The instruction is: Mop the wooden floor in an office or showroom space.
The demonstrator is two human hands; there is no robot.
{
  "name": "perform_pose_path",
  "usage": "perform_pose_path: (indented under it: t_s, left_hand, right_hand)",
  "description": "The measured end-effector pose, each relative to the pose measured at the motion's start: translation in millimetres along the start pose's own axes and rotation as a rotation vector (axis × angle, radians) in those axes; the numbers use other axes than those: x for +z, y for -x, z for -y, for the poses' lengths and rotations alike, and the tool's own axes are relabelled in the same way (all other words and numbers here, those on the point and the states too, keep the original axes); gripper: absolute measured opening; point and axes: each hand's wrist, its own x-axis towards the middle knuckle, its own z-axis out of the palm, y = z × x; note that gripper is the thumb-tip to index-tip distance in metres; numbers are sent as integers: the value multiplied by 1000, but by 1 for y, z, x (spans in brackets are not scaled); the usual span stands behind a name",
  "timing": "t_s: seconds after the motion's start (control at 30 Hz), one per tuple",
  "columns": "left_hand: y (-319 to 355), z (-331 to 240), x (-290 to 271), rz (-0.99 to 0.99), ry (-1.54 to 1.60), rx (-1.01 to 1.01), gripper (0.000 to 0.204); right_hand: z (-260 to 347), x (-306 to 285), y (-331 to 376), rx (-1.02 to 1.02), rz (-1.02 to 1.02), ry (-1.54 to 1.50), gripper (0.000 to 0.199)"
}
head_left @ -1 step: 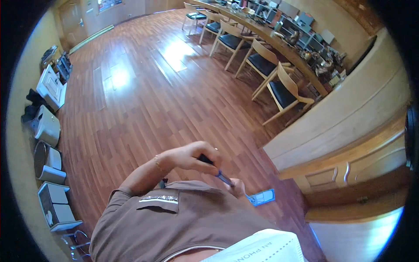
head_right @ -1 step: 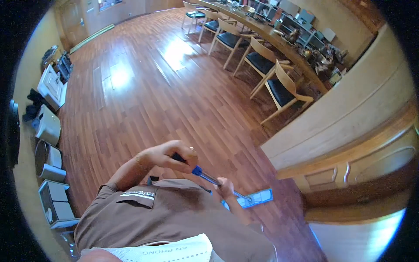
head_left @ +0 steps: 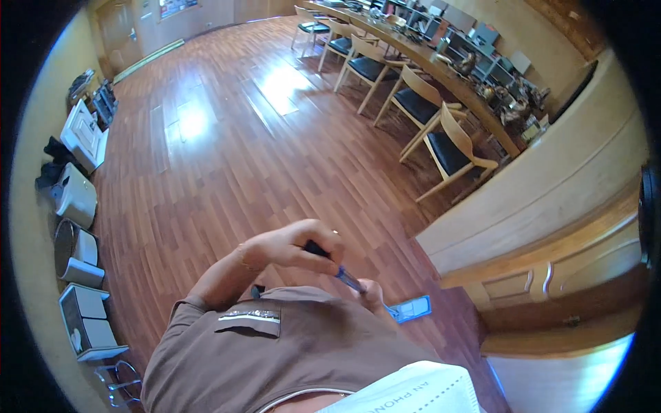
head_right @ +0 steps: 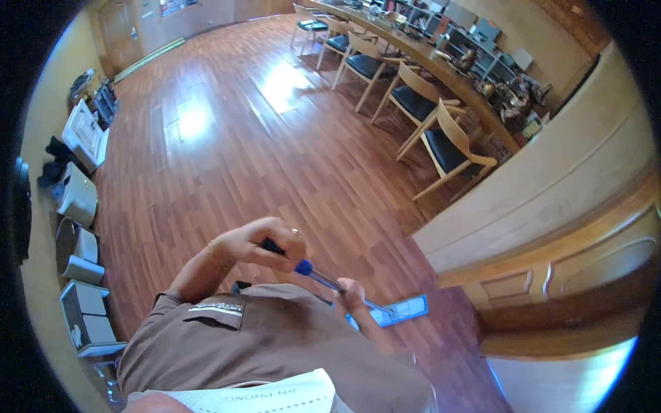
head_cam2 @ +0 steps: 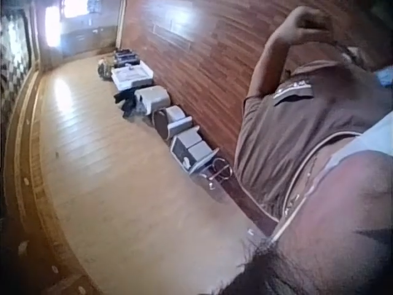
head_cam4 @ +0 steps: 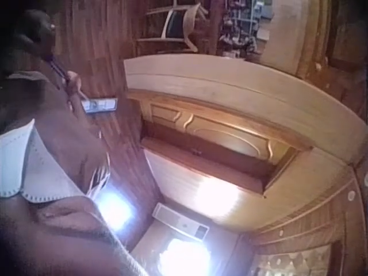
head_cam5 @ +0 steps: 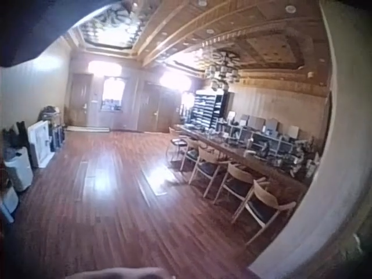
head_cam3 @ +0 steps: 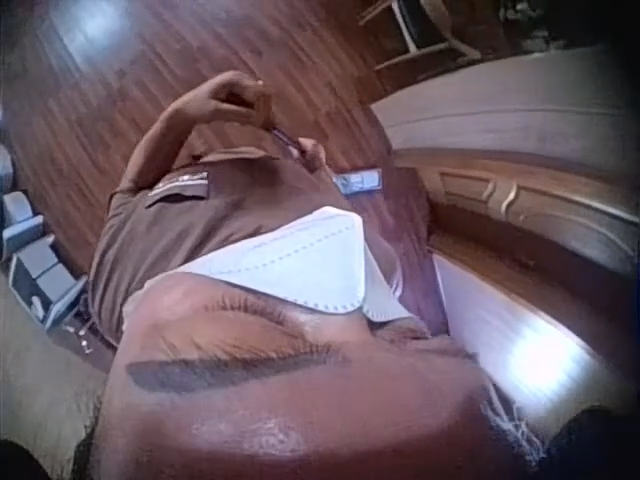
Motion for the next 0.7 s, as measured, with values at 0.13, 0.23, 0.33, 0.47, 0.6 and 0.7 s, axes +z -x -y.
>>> perform_pose_path:
  t_s: [0.13,0.23,0.33,0.47,0.6,0.7]
  left_hand:
    - [3,-43,-12,-173,-19,119,20]
    - [13,-51,-13,-92,-52,170,20]
    - [17,-40,-4,-172,-112,184,21]
    - [36,1,11,-558,-320,48,16]
    - [57,14,23,-685,-460,26,16]
    - [75,-23,34,-781,-499,8,17]
  right_hand:
    - [87,-30,-70,-255,11,76,16]
    - [89,-18,-113,-348,73,-16,20]
    - [76,0,-160,-536,0,-33,29]
    - [67,16,-227,-666,91,135,22]
    - [80,37,-261,-695,319,206,13]
    - [117,67,-261,-696,472,142,15]
